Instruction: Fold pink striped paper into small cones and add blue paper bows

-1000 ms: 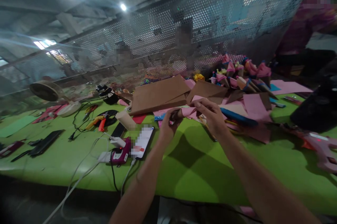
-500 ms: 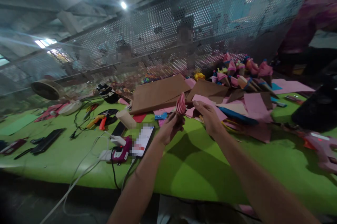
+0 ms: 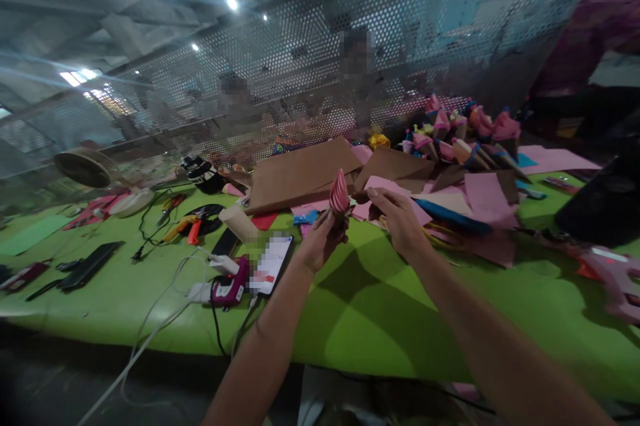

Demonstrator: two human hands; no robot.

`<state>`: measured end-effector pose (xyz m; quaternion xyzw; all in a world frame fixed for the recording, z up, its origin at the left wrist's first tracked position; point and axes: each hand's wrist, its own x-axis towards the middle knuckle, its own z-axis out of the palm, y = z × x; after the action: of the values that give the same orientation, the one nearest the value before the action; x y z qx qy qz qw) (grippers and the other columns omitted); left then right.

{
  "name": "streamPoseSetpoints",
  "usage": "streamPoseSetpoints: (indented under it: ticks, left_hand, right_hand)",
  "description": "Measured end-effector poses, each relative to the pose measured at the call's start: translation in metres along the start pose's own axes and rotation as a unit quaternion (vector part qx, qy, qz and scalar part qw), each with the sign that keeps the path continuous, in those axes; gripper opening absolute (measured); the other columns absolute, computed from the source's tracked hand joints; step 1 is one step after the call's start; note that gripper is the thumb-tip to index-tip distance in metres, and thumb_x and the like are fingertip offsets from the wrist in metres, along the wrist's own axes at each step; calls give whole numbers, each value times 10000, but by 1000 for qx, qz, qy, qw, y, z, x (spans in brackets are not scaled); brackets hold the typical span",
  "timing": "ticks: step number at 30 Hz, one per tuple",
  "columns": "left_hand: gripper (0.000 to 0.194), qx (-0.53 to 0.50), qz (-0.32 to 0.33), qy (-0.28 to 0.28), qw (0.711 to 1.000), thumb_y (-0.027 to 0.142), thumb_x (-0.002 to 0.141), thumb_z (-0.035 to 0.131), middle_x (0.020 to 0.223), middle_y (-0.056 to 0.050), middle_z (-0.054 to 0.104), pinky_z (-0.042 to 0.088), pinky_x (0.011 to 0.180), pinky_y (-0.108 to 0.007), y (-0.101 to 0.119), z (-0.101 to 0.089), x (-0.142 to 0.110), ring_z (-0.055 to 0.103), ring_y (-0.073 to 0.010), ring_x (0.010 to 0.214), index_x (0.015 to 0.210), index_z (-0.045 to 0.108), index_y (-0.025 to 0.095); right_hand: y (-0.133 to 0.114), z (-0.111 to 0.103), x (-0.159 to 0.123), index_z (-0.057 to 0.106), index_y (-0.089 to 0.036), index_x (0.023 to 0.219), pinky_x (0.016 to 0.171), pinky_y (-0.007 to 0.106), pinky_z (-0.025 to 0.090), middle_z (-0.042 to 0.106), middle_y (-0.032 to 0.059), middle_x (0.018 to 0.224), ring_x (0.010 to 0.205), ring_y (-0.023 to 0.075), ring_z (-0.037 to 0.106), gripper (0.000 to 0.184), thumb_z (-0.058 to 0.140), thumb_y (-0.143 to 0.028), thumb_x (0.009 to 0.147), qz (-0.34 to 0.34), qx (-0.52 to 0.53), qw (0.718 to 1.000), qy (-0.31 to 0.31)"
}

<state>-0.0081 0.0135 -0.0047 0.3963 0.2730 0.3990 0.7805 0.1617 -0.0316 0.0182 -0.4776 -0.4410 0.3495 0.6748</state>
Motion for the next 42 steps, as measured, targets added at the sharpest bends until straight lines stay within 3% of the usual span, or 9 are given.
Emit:
streamPoseSetpoints:
  ticks: [8, 13, 16, 19, 28, 36, 42]
  left_hand:
    - [318, -25, -20, 28, 999, 386, 769, 848, 831, -19, 676, 453, 598, -241, 3, 4, -2, 609, -122, 703, 945, 692, 173]
    - [364, -17, -18, 3, 1000, 445, 777, 828, 814, -20, 653, 434, 560, -240, 5, 4, -3, 529, -98, 618, 955, 700, 154]
    - [416, -13, -14, -13, 1000, 483, 744, 844, 801, -5, 628, 426, 552, -241, 7, 3, -5, 497, -92, 601, 945, 680, 158]
    - [400, -6, -12, -15, 1000, 489, 753, 834, 785, 8, 605, 418, 557, -240, 8, 2, -6, 498, -93, 606, 906, 652, 168]
    - [445, 41, 1, -34, 999, 547, 753, 818, 727, 28, 531, 396, 565, -237, 9, 4, -9, 475, -87, 609, 835, 622, 157]
    - [391, 36, -7, -40, 999, 519, 838, 755, 667, 58, 438, 372, 564, -238, 11, 6, -10, 364, -68, 553, 819, 599, 161]
    - [442, 37, 12, -39, 998, 550, 756, 816, 755, 17, 554, 402, 590, -246, 8, 2, -8, 449, -85, 608, 883, 653, 160]
  right_hand:
    - [-4, 1, -2, 778, -239, 796, 543, 293, 452, 722, 42, 806, 597, 147, 535, 343, 722, -577, 809, -33, -2, 999, -16]
    - [-8, 2, -5, 761, -243, 810, 532, 289, 412, 642, 13, 757, 581, 134, 487, 282, 746, -525, 797, -62, -13, 997, -32]
    - [-11, 1, -5, 776, -255, 859, 560, 294, 423, 654, 19, 788, 643, 153, 538, 232, 784, -472, 778, -87, -51, 994, -31]
    - [-15, -2, -6, 787, -265, 873, 610, 319, 454, 695, 44, 857, 739, 192, 596, 187, 794, -431, 786, -135, -118, 983, -30]
    - [-18, -2, -7, 758, -257, 816, 603, 306, 453, 693, 23, 776, 678, 172, 587, 51, 749, -305, 830, -238, -196, 950, -38]
    - [-22, 1, -7, 725, -267, 759, 631, 334, 484, 678, 35, 759, 679, 194, 591, 181, 700, -417, 857, -200, -230, 951, -57]
    - [-21, 2, -8, 716, -266, 779, 627, 338, 470, 669, 29, 759, 682, 195, 580, 189, 738, -449, 822, -173, -196, 964, -48]
